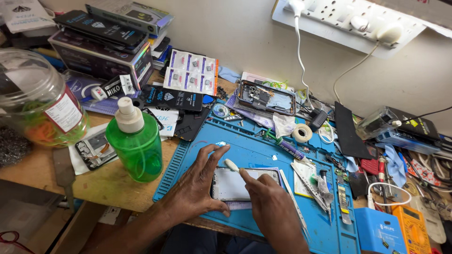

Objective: The person cleans the surface of a disassembled smartphone screen using a toothbrush and tweezers. They scrub the edges and corners of the screen, then use tweezers to remove small debris from the frame.

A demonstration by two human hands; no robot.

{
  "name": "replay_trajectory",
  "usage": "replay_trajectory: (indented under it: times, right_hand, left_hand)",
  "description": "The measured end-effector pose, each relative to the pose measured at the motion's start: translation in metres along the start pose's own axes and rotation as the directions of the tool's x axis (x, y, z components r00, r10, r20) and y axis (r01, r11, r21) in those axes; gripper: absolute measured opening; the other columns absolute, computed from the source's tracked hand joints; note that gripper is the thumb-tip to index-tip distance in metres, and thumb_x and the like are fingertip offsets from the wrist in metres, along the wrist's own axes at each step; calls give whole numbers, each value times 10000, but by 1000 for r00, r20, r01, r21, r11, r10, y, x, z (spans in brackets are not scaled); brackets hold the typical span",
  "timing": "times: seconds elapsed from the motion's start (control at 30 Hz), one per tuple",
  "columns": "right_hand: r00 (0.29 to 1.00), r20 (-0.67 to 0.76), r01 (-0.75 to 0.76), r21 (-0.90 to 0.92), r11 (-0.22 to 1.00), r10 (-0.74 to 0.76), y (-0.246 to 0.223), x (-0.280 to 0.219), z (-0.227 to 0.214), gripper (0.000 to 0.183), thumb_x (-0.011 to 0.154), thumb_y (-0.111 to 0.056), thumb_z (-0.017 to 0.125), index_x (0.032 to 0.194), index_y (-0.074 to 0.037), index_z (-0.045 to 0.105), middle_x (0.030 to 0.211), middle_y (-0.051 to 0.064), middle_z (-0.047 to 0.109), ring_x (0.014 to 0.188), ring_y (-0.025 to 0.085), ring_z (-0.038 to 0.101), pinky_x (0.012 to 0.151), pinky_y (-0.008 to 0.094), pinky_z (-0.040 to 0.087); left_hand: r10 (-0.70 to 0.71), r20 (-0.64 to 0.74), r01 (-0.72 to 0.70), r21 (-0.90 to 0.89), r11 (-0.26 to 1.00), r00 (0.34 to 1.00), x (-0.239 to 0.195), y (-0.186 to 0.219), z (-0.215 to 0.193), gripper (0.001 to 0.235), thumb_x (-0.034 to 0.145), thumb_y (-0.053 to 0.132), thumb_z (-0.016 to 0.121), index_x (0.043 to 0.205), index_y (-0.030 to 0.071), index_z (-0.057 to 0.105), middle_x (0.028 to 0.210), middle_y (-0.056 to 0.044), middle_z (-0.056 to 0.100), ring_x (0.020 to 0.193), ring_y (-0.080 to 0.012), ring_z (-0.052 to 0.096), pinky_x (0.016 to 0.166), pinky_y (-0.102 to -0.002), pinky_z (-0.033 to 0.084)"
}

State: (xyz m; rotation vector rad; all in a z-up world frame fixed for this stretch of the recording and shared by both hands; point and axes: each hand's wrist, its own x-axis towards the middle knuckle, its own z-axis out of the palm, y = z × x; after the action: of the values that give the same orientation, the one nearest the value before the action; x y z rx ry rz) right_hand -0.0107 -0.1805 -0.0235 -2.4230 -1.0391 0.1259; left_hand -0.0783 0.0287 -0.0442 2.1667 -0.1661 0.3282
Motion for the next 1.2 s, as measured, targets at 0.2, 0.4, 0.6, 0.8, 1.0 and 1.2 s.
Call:
replay_trajectory:
  times: [0.2, 0.4, 0.6, 0.8, 1.0, 1.2]
  right_hand:
    - [980, 100, -171, -40, 984, 174, 6, -24, 2, 455, 918, -157, 654, 1346, -296, 718, 795, 116, 646, 667, 304, 676, 647, 462, 519]
    - [989, -54, -141, -83, 987, 137, 15, -37, -10, 354, 881, -90, 647, 1184, -244, 750, 935, 114, 686, 725, 325, 720, 631, 468, 565]
    - [968, -218, -165, -167, 972, 127, 7, -52, 6, 487, 873, -59, 613, 1292, -289, 709, 952, 138, 660, 683, 306, 744, 562, 480, 599]
    - [909, -222, -406, -274, 872, 353, 12, -30, -16, 396, 927, -70, 584, 1246, -277, 697, 989, 136, 641, 712, 317, 736, 557, 439, 617]
    - [924, -183, -375, -243, 895, 337, 7, -29, -25, 397, 933, -101, 604, 1254, -303, 720, 989, 106, 634, 748, 338, 718, 673, 477, 587]
    - [873, -245, -479, -266, 837, 422, 85, -52, -26, 530, 878, -108, 649, 1356, -335, 679, 1026, 94, 623, 777, 334, 707, 691, 487, 572]
  left_hand:
    - [42, -8, -42, 15, 999, 999, -1, -4, 3, 1358, 480, 381, 1017, 1554, 164, 214, 1488, -198, 341, 1362, -446, 435, 1078, -507, 453]
    - [65, 19, -66, 33, 997, 998, 1, -6, 3, 1313, 509, 377, 1000, 1551, 112, 246, 1425, -187, 418, 1337, -414, 466, 1091, -490, 430]
    - [-64, 95, 56, 87, 995, 993, 5, -2, 3, 1317, 523, 431, 973, 1577, 126, 245, 1289, -144, 588, 1157, -350, 541, 1031, -484, 428]
    - [-66, 95, 57, 86, 995, 993, 5, 0, 5, 1329, 502, 456, 961, 1584, 130, 263, 1305, -139, 608, 1127, -341, 551, 1015, -477, 430]
    - [-7, 107, -3, 91, 996, 994, 7, -1, 2, 1219, 578, 440, 930, 1570, 102, 308, 1332, -150, 593, 1124, -347, 535, 988, -472, 426]
    - [58, 135, -90, 242, 966, 989, 9, -8, 12, 971, 682, 559, 876, 1466, 93, 544, 1363, -128, 543, 1195, -329, 489, 1041, -470, 385]
